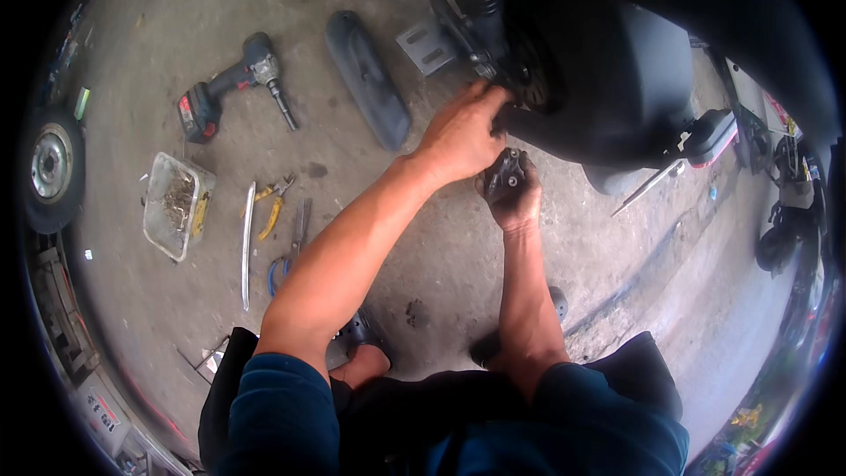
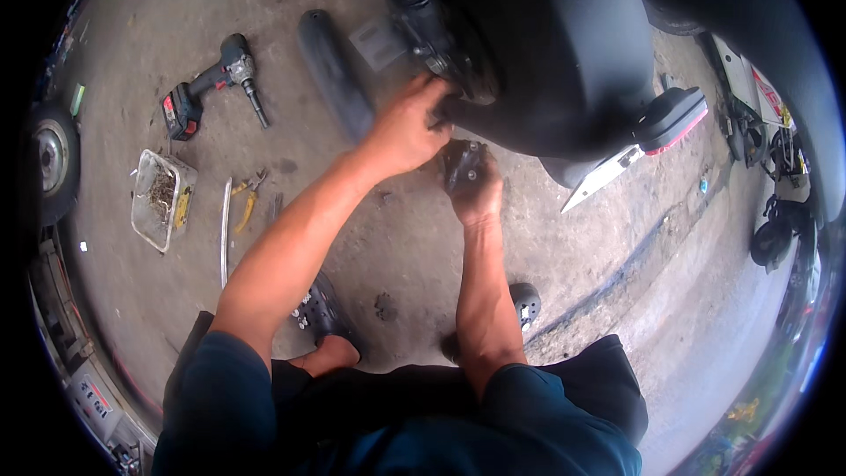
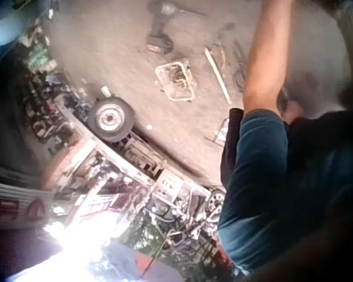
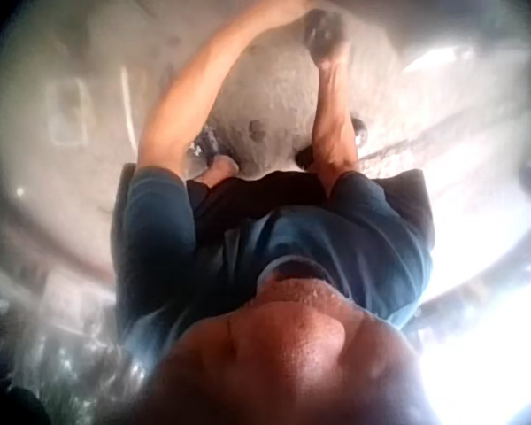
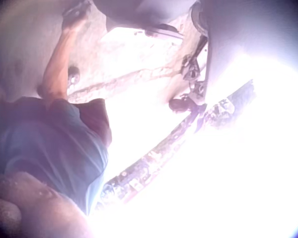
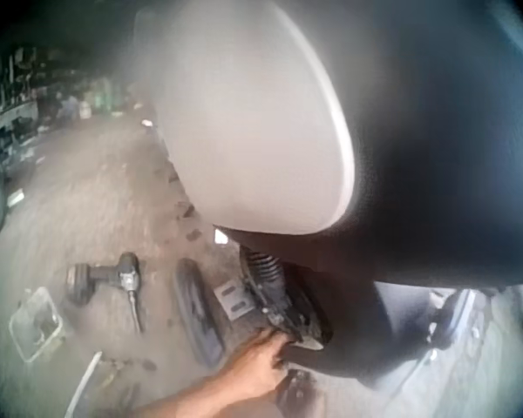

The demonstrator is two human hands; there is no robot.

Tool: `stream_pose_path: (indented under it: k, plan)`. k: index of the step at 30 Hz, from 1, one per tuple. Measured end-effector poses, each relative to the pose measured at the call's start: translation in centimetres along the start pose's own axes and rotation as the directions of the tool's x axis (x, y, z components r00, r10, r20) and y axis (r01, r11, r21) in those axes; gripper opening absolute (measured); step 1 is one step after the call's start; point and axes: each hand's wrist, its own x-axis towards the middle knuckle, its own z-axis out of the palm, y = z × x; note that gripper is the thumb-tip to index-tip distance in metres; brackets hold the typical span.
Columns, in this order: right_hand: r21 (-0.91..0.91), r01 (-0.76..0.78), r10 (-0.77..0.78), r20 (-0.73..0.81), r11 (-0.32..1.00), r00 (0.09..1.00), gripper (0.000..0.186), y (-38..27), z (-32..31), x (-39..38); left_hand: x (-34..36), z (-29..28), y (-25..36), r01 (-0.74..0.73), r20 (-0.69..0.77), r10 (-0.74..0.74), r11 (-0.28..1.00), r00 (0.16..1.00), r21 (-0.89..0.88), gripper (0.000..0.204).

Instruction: The person adjusts a brake caliper using a metal rod, trims it with scissors, and mounts the caliper onto a scooter wheel disc by hand.

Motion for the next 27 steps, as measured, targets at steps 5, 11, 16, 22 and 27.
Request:
stream_pose_path:
  k: [5, 11, 16, 22, 27]
  plan:
    - [-0.241, 0.149, -0.108, 0.175, 0.959, 0.979, 0.045, -1.8, -1.8, 0.0, 0.6, 0.7, 0.6, 0.134, 0.028, -0.131, 0.974, 0.991, -0.185, 0.043]
    - [-0.430, 0.255, -0.261, 0.046, 0.866, 0.964, 0.048, -3.0, -0.9, -0.3, -2.1, 7.6, -2.1, 0.257, -0.520, -0.538, 0.816, 0.663, -0.518, 0.033]
    - [-0.531, 0.284, -0.276, 0.097, 0.798, 0.956, 0.048, -3.8, -0.9, 0.4, -2.4, 9.9, -4.2, 0.571, 0.214, -0.760, 0.240, 0.613, -0.785, 0.036]
    - [-0.652, 0.346, -0.329, 0.155, 0.675, 0.932, 0.043, -4.7, -0.2, 0.4, -0.9, 11.6, -3.2, 0.448, 0.445, -0.637, -0.171, 0.629, -0.878, 0.032]
    - [-0.807, 0.265, -0.335, 0.088, 0.528, 0.938, 0.052, -5.0, 1.6, -1.1, -0.2, 13.4, -4.6, 0.306, 0.440, -0.636, -0.316, 0.634, -0.898, 0.027]
